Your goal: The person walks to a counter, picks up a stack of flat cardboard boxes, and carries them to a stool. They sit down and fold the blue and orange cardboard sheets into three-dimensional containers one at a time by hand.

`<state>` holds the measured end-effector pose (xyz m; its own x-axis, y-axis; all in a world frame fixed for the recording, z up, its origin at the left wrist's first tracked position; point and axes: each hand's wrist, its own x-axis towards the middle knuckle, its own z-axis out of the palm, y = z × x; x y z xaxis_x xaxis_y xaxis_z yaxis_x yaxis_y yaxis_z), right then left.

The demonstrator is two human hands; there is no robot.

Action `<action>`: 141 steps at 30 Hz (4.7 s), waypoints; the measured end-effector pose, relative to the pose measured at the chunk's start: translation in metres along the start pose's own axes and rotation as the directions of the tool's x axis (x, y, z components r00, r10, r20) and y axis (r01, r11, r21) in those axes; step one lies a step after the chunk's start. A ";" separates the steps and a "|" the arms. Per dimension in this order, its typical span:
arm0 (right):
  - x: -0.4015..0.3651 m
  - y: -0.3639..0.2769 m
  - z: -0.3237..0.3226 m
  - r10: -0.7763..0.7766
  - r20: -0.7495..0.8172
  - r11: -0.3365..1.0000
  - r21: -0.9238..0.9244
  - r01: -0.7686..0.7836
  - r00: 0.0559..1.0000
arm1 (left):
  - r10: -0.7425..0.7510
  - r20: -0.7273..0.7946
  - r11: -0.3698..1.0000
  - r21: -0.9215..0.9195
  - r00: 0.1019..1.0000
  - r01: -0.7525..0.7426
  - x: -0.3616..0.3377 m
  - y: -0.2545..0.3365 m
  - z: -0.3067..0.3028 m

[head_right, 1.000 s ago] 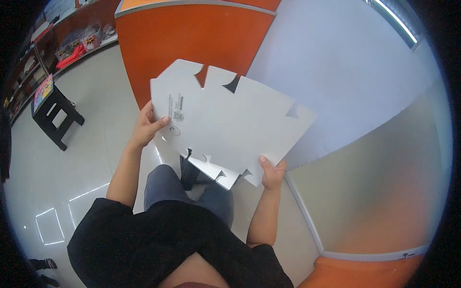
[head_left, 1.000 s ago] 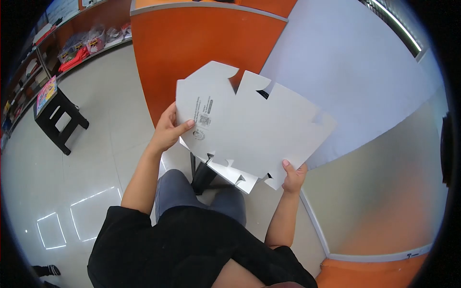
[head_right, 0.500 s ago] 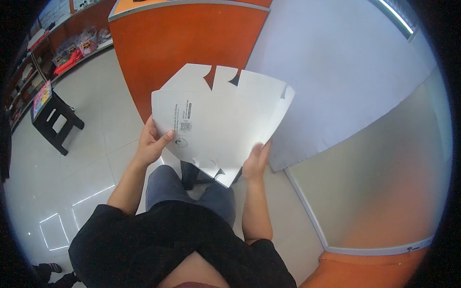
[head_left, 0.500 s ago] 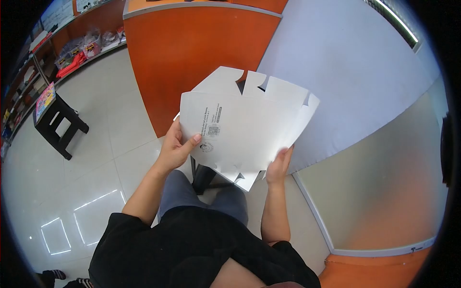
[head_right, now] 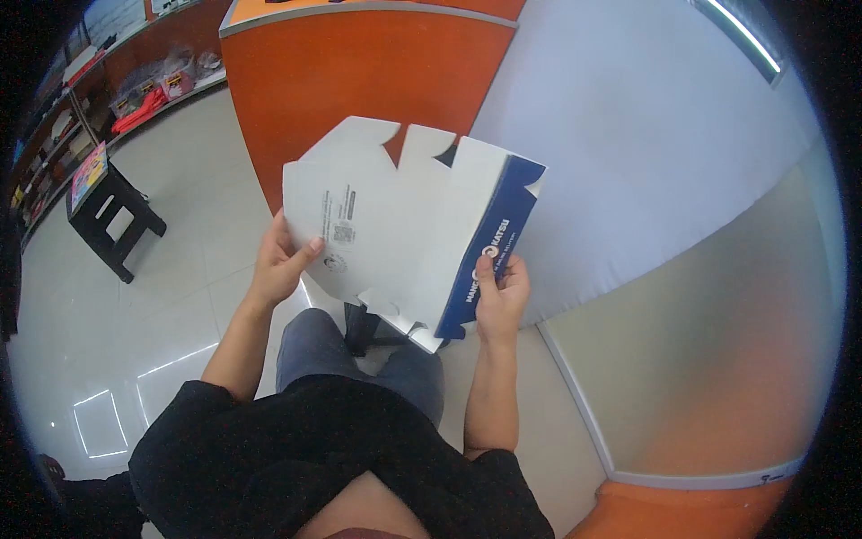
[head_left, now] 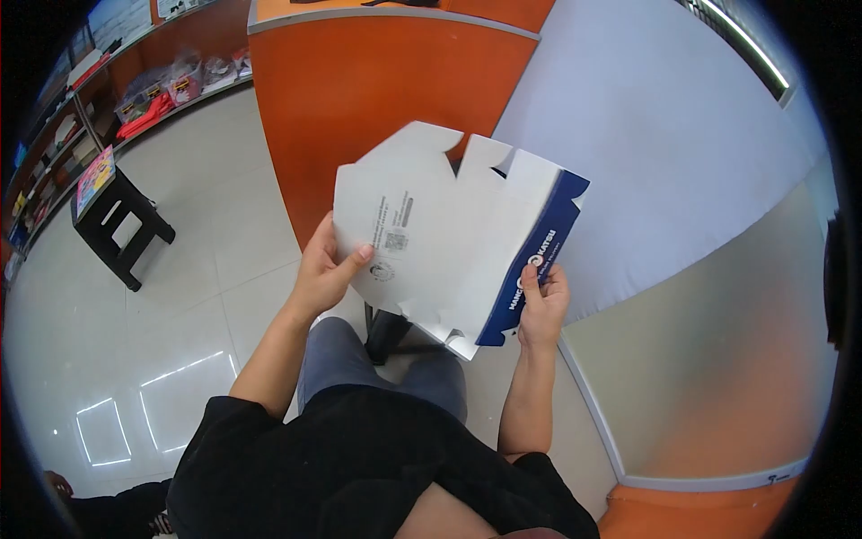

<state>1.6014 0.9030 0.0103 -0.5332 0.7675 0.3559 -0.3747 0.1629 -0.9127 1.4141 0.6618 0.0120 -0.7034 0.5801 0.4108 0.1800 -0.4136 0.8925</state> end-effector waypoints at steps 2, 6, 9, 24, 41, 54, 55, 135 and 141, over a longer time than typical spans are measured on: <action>0.003 -0.003 0.005 -0.006 -0.021 1.000 -0.018 0.005 1.000 | -0.031 0.022 0.999 -0.014 0.999 0.031 -0.001 0.001 -0.001; 0.003 -0.005 0.006 -0.029 0.018 0.999 -0.031 0.030 0.999 | -0.065 0.002 0.997 -0.039 0.998 0.065 -0.002 0.000 -0.003; 0.008 -0.004 0.003 -0.057 0.064 0.998 -0.002 0.058 0.996 | -0.110 0.133 0.994 0.019 0.985 0.108 0.000 0.009 -0.012; -0.046 -0.022 0.065 -0.365 0.235 0.629 -0.652 0.425 0.901 | -0.413 0.253 0.683 -0.550 0.875 0.481 -0.040 -0.018 0.062; -0.097 -0.038 0.089 -0.289 0.493 0.730 -0.441 0.522 0.821 | -0.176 0.409 0.741 -0.544 0.895 0.394 -0.041 -0.064 0.038; -0.078 -0.040 0.072 0.148 0.489 0.958 -0.288 -0.001 0.860 | -0.273 0.276 0.764 -0.520 0.922 0.382 -0.033 -0.054 0.031; -0.075 -0.033 0.070 0.124 0.472 0.958 -0.286 0.018 0.873 | -0.273 0.274 0.767 -0.517 0.922 0.381 -0.031 -0.054 0.032; -0.092 0.027 0.033 0.245 0.340 0.919 0.216 -0.329 0.908 | -0.251 -0.018 0.957 -0.158 0.968 0.245 -0.009 -0.073 0.064; -0.091 0.014 0.021 0.145 0.551 0.988 -0.036 -0.149 0.822 | -0.369 -0.098 0.913 -0.227 0.924 0.340 -0.014 -0.072 0.066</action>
<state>1.6287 0.8224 -0.0311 -0.9104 0.3124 0.2712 -0.2631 0.0688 -0.9623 1.4564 0.7300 -0.0454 -0.7842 0.6197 0.0322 -0.2307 -0.3393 0.9119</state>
